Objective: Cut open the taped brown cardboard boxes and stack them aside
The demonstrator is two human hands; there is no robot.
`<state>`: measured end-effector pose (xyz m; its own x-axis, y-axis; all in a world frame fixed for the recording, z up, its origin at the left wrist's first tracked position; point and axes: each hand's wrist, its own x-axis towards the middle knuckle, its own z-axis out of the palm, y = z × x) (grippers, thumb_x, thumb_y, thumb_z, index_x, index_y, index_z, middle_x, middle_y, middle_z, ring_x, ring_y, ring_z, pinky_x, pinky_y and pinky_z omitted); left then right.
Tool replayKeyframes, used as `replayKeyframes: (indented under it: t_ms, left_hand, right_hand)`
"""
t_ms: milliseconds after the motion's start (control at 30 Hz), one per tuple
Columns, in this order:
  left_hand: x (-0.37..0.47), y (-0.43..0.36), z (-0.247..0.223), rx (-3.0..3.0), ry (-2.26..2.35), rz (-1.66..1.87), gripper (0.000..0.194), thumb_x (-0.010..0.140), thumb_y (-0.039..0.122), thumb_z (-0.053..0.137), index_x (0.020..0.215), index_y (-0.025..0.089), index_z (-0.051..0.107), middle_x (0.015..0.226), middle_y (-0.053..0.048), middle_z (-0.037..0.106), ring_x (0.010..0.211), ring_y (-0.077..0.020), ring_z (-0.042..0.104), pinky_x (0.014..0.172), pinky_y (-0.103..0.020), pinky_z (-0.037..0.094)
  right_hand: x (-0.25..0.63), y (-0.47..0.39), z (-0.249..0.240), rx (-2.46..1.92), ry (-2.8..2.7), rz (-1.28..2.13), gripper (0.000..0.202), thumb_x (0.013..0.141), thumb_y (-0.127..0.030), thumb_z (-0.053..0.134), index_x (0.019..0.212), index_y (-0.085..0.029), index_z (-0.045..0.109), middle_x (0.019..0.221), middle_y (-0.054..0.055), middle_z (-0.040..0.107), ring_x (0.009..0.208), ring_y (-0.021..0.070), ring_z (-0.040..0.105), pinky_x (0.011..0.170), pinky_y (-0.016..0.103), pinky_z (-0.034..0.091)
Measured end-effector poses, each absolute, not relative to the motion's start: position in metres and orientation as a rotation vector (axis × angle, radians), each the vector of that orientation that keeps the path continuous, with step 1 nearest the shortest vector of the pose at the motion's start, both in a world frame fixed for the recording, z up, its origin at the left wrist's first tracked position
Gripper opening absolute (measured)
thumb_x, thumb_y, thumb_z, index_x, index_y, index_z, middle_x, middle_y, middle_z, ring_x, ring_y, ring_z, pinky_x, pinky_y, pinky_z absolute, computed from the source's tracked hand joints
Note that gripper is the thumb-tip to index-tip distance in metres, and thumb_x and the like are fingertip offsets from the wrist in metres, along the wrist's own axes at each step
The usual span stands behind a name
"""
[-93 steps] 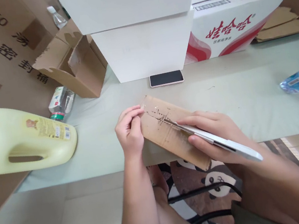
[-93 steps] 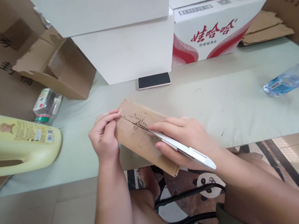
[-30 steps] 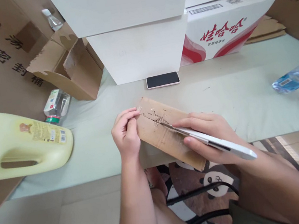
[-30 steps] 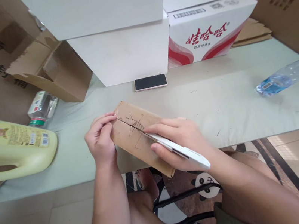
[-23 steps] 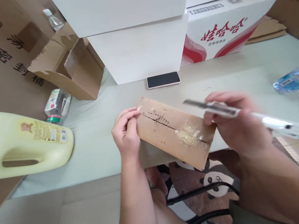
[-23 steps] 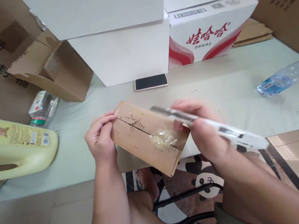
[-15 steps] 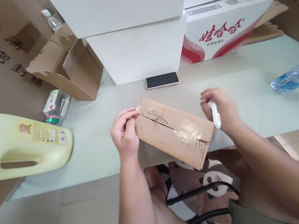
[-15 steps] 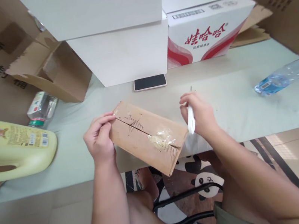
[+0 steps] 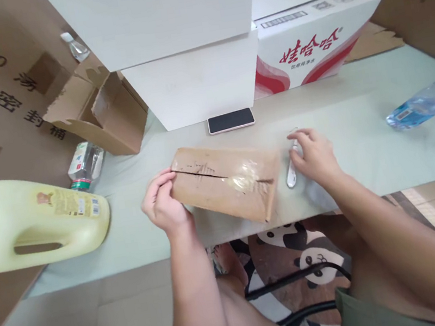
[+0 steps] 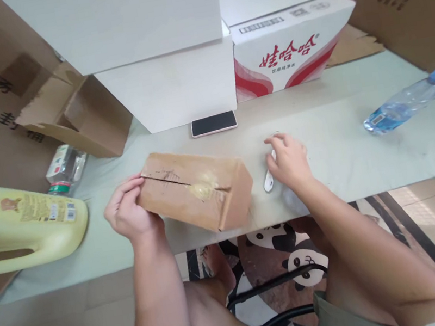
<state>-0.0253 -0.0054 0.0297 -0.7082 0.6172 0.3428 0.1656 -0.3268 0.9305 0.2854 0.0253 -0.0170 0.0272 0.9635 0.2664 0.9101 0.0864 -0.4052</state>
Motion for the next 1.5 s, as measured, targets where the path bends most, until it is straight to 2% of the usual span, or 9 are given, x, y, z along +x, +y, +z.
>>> replayKeyframes:
  t_ms: [100, 267, 400, 633, 800, 1033, 1300, 1400, 1500]
  left_hand:
    - [-0.028, 0.0, 0.03, 0.811, 1.674, 2.21, 0.017, 0.059, 0.014, 0.05, 0.061, 0.019, 0.067, 0.076, -0.003, 0.069, 0.084, -0.0207, 0.066, 0.086, -0.036, 0.051]
    - [-0.03, 0.002, 0.027, 0.792, 1.681, 2.245, 0.017, 0.061, 0.018, 0.049, 0.065, 0.019, 0.065, 0.079, -0.003, 0.066, 0.09, -0.0198, 0.064, 0.086, -0.033, 0.049]
    - [-0.022, 0.0, 0.022, 0.583, 1.622, 2.076, 0.015, 0.064, 0.02, 0.052, 0.073, 0.019, 0.064, 0.075, 0.0, 0.061, 0.074, -0.0143, 0.058, 0.068, -0.026, 0.045]
    - [0.003, -0.005, 0.021, 0.514, 1.377, 1.596, 0.032, 0.073, 0.051, 0.063, 0.083, 0.021, 0.065, 0.08, -0.001, 0.066, 0.068, -0.014, 0.058, 0.056, -0.024, 0.04]
    - [-0.001, -0.006, 0.018, 0.683, 1.391, 1.486, 0.043, 0.066, 0.057, 0.079, 0.071, 0.019, 0.06, 0.062, 0.002, 0.052, 0.051, -0.0083, 0.039, 0.047, -0.024, 0.026]
    - [-0.007, -0.008, 0.022, 0.751, 1.46, 1.65, 0.034, 0.059, 0.029, 0.086, 0.077, 0.019, 0.059, 0.075, 0.002, 0.062, 0.07, -0.0103, 0.056, 0.067, -0.021, 0.044]
    - [0.003, -0.014, 0.013, 0.631, 1.287, 1.482, 0.038, 0.068, 0.036, 0.082, 0.102, 0.024, 0.069, 0.12, -0.01, 0.071, 0.12, -0.0255, 0.061, 0.088, -0.032, 0.054]
    - [0.002, -0.011, 0.014, 0.48, 1.31, 1.474, 0.034, 0.077, 0.037, 0.074, 0.107, 0.023, 0.068, 0.128, -0.01, 0.068, 0.118, -0.0259, 0.063, 0.087, -0.035, 0.055]
    - [-0.003, -0.008, 0.022, 0.337, 1.261, 1.458, 0.03, 0.082, 0.039, 0.066, 0.106, 0.021, 0.069, 0.117, -0.01, 0.072, 0.1, -0.0242, 0.068, 0.076, -0.034, 0.056]
  right_hand:
    - [0.269, 0.015, -0.014, -1.455, -2.133, 0.435, 0.027, 0.088, -0.028, 0.052, 0.106, -0.019, 0.07, 0.116, 0.015, 0.071, 0.117, 0.0342, 0.062, 0.108, 0.059, 0.043]
    - [0.233, -0.012, -0.009, -1.165, -2.043, 0.983, 0.04, 0.092, -0.034, 0.05, 0.124, -0.015, 0.063, 0.122, 0.017, 0.07, 0.11, 0.0317, 0.067, 0.093, 0.049, 0.056]
    - [0.225, -0.023, 0.005, -1.091, -1.785, 1.162, 0.044, 0.101, -0.041, 0.037, 0.136, -0.025, 0.059, 0.134, 0.01, 0.067, 0.125, 0.0286, 0.063, 0.103, 0.05, 0.052]
    - [0.233, -0.022, 0.016, -0.923, -1.8, 1.069, 0.072, 0.094, -0.059, 0.054, 0.156, -0.034, 0.03, 0.167, 0.01, 0.03, 0.154, 0.03, 0.031, 0.12, 0.056, 0.034]
    - [0.236, -0.014, 0.005, -1.131, -1.629, 1.201, 0.071, 0.092, -0.056, 0.056, 0.154, -0.032, 0.03, 0.159, 0.014, 0.042, 0.141, 0.0315, 0.047, 0.112, 0.058, 0.041]
    - [0.238, -0.009, 0.004, -1.395, -1.642, 1.114, 0.073, 0.087, -0.053, 0.06, 0.15, -0.023, 0.038, 0.149, 0.017, 0.054, 0.135, 0.0345, 0.053, 0.106, 0.059, 0.045]
    - [0.246, -0.002, -0.004, -1.333, -2.132, 0.638, 0.063, 0.081, -0.055, 0.066, 0.133, -0.02, 0.053, 0.15, 0.019, 0.051, 0.14, 0.041, 0.044, 0.111, 0.064, 0.036]
    - [0.247, 0.0, -0.009, -1.274, -2.148, 0.652, 0.056, 0.084, -0.054, 0.063, 0.129, -0.022, 0.054, 0.151, 0.018, 0.049, 0.139, 0.0383, 0.046, 0.11, 0.06, 0.038]
    - [0.245, -0.001, -0.01, -1.22, -2.149, 0.626, 0.046, 0.086, -0.053, 0.063, 0.121, -0.024, 0.057, 0.147, 0.017, 0.053, 0.137, 0.0372, 0.048, 0.11, 0.059, 0.039]
